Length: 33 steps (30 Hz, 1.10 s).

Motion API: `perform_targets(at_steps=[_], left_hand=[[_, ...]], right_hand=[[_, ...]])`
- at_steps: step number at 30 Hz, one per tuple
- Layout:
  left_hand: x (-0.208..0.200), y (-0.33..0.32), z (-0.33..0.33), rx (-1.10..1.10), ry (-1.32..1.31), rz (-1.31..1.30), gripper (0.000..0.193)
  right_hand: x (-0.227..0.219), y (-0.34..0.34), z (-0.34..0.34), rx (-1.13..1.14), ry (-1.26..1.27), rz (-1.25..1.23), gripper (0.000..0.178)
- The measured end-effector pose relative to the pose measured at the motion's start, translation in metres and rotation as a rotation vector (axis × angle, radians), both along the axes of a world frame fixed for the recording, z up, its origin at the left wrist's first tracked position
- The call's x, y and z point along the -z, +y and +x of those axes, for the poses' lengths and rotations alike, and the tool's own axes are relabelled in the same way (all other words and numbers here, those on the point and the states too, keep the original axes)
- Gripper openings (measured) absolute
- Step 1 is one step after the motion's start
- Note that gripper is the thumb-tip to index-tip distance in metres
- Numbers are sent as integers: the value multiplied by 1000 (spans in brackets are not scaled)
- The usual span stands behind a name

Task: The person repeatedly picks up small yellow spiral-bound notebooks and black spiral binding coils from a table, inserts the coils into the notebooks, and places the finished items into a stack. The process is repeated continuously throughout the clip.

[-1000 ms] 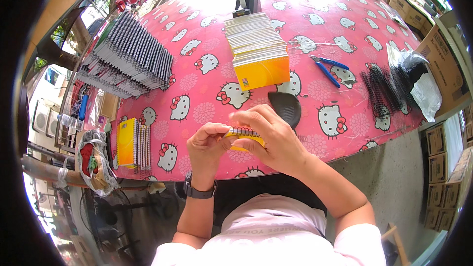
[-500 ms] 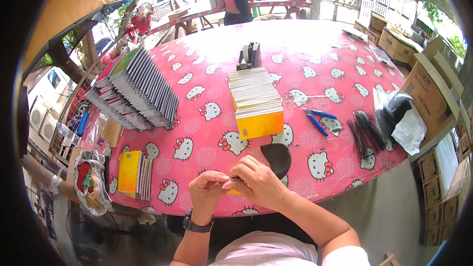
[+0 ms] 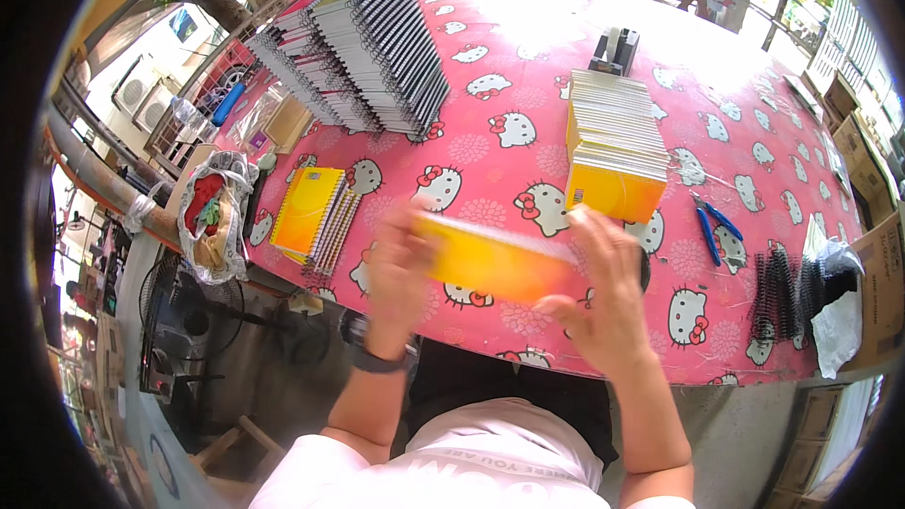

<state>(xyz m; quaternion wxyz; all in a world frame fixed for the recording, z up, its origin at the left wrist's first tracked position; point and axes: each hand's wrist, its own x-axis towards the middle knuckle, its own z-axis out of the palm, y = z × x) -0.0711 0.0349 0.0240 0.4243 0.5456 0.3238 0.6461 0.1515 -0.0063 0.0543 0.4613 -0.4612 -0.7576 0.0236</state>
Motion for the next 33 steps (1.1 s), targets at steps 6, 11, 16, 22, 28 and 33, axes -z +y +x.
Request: perform_targets(at_steps=[6, 11, 16, 22, 28, 33], left_hand=[[-53, 37, -161, -659, -130, 66, 32], [17, 39, -231, -1058, 885, -178, 30], [9, 38, -219, -1071, 1201, -50, 39], [-10, 66, -207, -712, 1445, -37, 78], [-23, 76, -207, -430, 1270, -332, 85], [-33, 56, -161, -673, 1411, -12, 71]], right_hand=[[14, -11, 55, 229, 184, -232, 47], [39, -16, 77, 300, 128, -312, 37], [46, -16, 91, 376, 74, -308, 35], [57, 3, 94, 306, 66, -297, 32], [53, 54, 117, 278, -67, -77, 27], [51, 116, 103, 368, -327, 169, 24]])
